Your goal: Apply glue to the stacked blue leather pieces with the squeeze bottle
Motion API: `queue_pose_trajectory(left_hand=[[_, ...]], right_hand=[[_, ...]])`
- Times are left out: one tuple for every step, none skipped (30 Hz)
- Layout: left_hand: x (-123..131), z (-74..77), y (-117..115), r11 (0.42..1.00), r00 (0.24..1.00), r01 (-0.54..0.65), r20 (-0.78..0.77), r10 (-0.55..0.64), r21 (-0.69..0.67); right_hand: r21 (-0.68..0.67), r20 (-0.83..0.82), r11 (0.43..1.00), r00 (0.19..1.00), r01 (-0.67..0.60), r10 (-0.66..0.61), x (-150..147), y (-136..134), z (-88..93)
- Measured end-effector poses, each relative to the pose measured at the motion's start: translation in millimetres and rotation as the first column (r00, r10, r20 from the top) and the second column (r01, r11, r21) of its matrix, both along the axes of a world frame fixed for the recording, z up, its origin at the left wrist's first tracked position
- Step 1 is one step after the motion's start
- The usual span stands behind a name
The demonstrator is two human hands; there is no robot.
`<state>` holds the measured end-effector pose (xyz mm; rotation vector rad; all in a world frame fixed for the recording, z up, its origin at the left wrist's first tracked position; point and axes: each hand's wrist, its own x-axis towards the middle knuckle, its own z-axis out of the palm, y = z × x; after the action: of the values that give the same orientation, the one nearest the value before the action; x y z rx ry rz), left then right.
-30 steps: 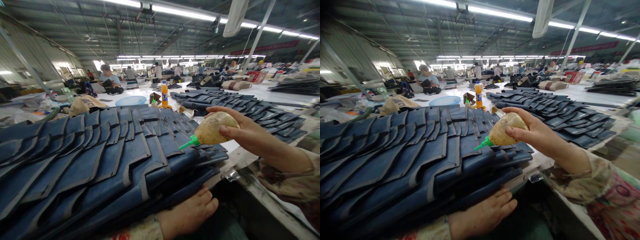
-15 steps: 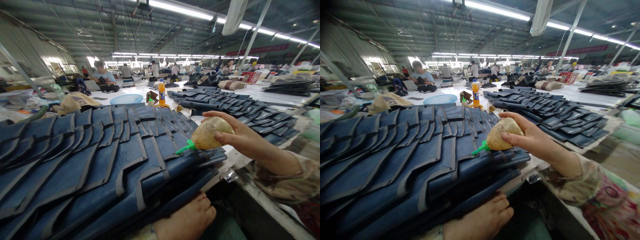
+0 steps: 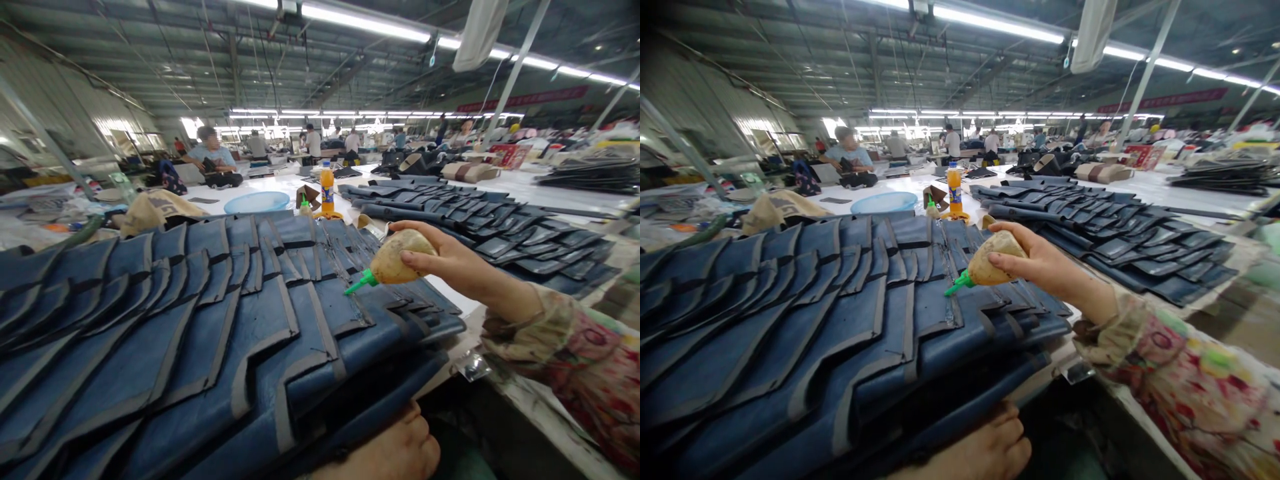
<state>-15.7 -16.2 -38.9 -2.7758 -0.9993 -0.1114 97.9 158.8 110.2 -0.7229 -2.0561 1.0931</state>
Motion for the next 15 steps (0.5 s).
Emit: queue_pose_trajectory(left_hand=[[0.2,0.2,0.4,1.0,1.0,0.013,-0.01,-0.013,0.0],[0.6,-0.3,0.7,1.0,0.999,0.025,-0.024,-0.025,-0.003],[1.1,-1.5,0.8,0.999,0.999,0.035,-0.038,-0.035,-0.01],[1.8,-3.5,0.7,0.999,0.998,0.031,-0.048,-0.032,-0.024],[2.6,-6.1,0.4,0.999,0.999,0.014,-0.052,-0.017,-0.044],[3.4,-8.9,0.0,0.998,0.999,-0.011,-0.052,0.007,-0.067],[4.1,-11.9,-0.4,0.995,0.998,-0.035,-0.047,0.031,-0.09],[4.9,-14.7,-0.8,0.992,0.998,-0.053,-0.041,0.049,-0.11],[5.6,-17.2,-0.9,0.99,0.998,-0.064,-0.038,0.059,-0.126],[6.4,-19.4,-0.8,0.988,0.997,-0.068,-0.04,0.063,-0.139],[7.3,-21.2,-0.3,0.987,0.997,-0.064,-0.043,0.058,-0.149],[8.3,-22.6,0.6,0.986,0.998,-0.058,-0.045,0.051,-0.158],[9.4,-23.6,2.0,0.985,0.998,-0.052,-0.048,0.044,-0.165],[10.5,-24.2,3.7,0.984,0.998,-0.046,-0.052,0.038,-0.171],[11.6,-24.4,5.7,0.983,0.998,-0.041,-0.055,0.032,-0.178]], right_hand=[[-0.007,-0.003,1.0,1.0,-0.011,0.011,1.8,-0.1,0.7],[-0.012,-0.003,1.0,1.0,-0.019,0.019,3.5,-0.3,1.2],[-0.013,0.001,1.0,1.0,-0.024,0.024,4.7,-0.1,1.6],[-0.008,0.007,1.0,1.0,-0.025,0.025,5.1,0.4,1.6],[0.003,0.017,1.0,1.0,-0.022,0.022,4.6,1.6,1.2],[0.018,0.029,1.0,0.999,-0.016,0.016,3.2,3.3,0.6],[0.033,0.038,0.999,0.999,-0.011,0.01,1.0,5.5,-0.3],[0.045,0.045,0.999,0.999,-0.006,0.004,-1.9,8.1,-1.4],[0.054,0.049,0.999,0.999,-0.001,-0.002,-5.1,10.9,-2.6],[0.059,0.052,0.998,0.999,0.002,-0.005,-8.6,13.9,-3.8],[0.062,0.054,0.998,0.999,0.003,-0.007,-12.2,16.8,-5.1],[0.066,0.056,0.998,0.998,0.006,-0.01,-15.7,19.7,-6.4],[0.071,0.057,0.997,0.998,0.01,-0.014,-19.1,22.5,-7.8],[0.078,0.057,0.997,0.998,0.011,-0.016,-22.2,25.2,-9.2],[0.085,0.057,0.996,0.998,0.011,-0.016,-24.9,27.7,-10.5]])
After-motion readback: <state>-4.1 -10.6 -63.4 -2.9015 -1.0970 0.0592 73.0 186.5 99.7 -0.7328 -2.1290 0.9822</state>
